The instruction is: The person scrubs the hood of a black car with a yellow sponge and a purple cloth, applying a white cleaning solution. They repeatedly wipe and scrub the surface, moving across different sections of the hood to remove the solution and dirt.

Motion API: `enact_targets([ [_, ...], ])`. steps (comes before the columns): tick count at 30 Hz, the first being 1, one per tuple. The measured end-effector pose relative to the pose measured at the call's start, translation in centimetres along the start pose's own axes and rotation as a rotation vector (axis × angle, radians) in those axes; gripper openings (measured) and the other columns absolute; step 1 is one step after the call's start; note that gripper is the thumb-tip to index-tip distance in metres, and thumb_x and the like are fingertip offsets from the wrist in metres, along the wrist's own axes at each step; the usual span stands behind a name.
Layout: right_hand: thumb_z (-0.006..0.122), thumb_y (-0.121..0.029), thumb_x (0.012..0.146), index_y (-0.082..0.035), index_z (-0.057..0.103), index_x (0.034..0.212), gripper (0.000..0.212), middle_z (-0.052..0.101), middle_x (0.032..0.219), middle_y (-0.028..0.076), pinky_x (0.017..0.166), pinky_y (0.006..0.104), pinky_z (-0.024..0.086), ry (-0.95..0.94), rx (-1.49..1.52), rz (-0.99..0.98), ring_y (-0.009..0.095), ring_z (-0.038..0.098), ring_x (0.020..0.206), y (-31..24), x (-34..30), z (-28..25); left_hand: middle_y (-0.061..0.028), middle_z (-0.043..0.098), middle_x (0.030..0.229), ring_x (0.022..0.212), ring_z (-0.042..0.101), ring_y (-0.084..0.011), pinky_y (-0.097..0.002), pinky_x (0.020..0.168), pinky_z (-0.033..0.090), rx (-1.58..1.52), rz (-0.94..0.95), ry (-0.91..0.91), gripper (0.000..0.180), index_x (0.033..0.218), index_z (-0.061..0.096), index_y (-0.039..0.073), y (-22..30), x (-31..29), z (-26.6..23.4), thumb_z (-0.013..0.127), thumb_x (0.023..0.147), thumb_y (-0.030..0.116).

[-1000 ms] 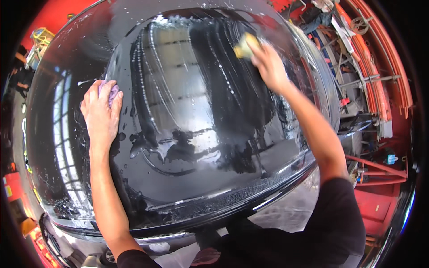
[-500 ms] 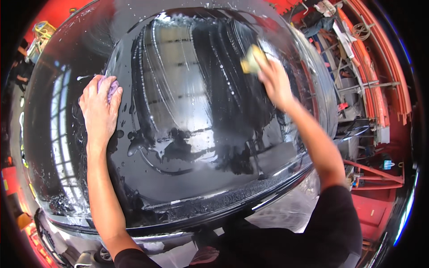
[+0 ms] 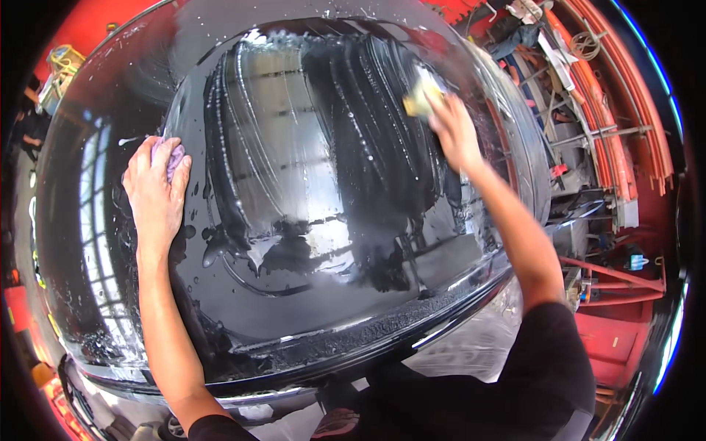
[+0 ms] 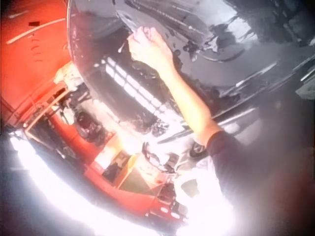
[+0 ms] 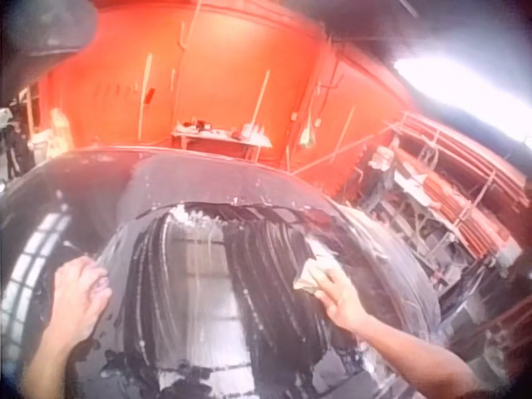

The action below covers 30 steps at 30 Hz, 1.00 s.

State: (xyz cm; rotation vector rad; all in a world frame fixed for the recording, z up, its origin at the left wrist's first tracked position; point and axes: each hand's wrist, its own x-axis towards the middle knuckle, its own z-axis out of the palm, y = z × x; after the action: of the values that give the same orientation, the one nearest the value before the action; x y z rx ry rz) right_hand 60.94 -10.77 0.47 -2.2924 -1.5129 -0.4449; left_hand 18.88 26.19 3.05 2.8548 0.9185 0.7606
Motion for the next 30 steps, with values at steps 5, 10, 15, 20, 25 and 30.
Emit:
enact_targets([
  [5,0.064,-0.008,0.100,-0.003,0.063,0.150,0.051,0.051,0.153,0.032,0.123,0.0518,0.039,-0.205,0.024,-0.067,0.049,0.052,0.145,-0.4,-13.2,-8.7,-0.0150,0.060,0.145,0.139,0.054,-0.0355,-0.0519,0.119,0.036,-0.013,0.004,-0.006,0.035,0.133,0.072,0.012,1.1,0.6,0.1,0.069,0.104,0.031],
  [10,0.064,-0.019,0.103,-0.020,0.063,0.151,0.048,0.064,0.134,0.024,0.108,0.0521,0.050,0.017,-0.097,0.056,0.046,0.061,0.124,11.5,8.4,1.2,-0.0151,0.061,0.143,0.136,0.056,-0.0359,-0.0510,0.118,0.037,-0.063,0.050,-0.011,0.035,0.132,0.071,0.011,2.2,1.4,1.0,0.068,0.105,0.032],
  [15,0.066,-0.015,0.103,-0.015,0.060,0.154,0.052,0.059,0.138,0.026,0.113,0.0490,0.044,0.055,0.017,-0.010,0.045,0.057,0.129,2.7,2.5,1.0,-0.0142,0.061,0.143,0.136,0.056,-0.0359,-0.0510,0.118,0.038,-0.010,0.010,-0.009,0.034,0.132,0.071,0.011,0.5,0.4,-0.3,0.069,0.104,0.031],
  [20,0.064,-0.006,0.097,-0.007,0.065,0.148,0.051,0.054,0.152,0.031,0.121,0.0540,0.040,-0.191,0.102,-0.080,0.050,0.054,0.138,-2.3,-11.5,-8.3,-0.0153,0.059,0.146,0.140,0.054,-0.0367,-0.0505,0.121,0.035,-0.015,0.000,-0.025,0.035,0.134,0.070,0.011,1.4,1.1,-0.4,0.067,0.105,0.031],
  [25,0.064,-0.017,0.100,-0.016,0.061,0.151,0.051,0.060,0.142,0.027,0.111,0.0495,0.048,0.003,-0.017,-0.069,0.045,0.056,0.134,10.3,9.7,2.5,-0.0148,0.061,0.142,0.137,0.056,-0.0354,-0.0503,0.118,0.038,-0.037,0.026,-0.012,0.033,0.131,0.072,0.011,1.9,1.1,0.3,0.070,0.103,0.029],
  [30,0.068,-0.019,0.100,-0.016,0.063,0.149,0.049,0.063,0.128,0.025,0.107,0.0528,0.049,0.098,-0.077,0.060,0.047,0.060,0.122,6.8,11.8,5.2,-0.0138,0.062,0.142,0.136,0.056,-0.0351,-0.0505,0.117,0.039,-0.050,0.000,-0.015,0.033,0.132,0.071,0.012,0.8,0.8,0.1,0.070,0.103,0.029],
])
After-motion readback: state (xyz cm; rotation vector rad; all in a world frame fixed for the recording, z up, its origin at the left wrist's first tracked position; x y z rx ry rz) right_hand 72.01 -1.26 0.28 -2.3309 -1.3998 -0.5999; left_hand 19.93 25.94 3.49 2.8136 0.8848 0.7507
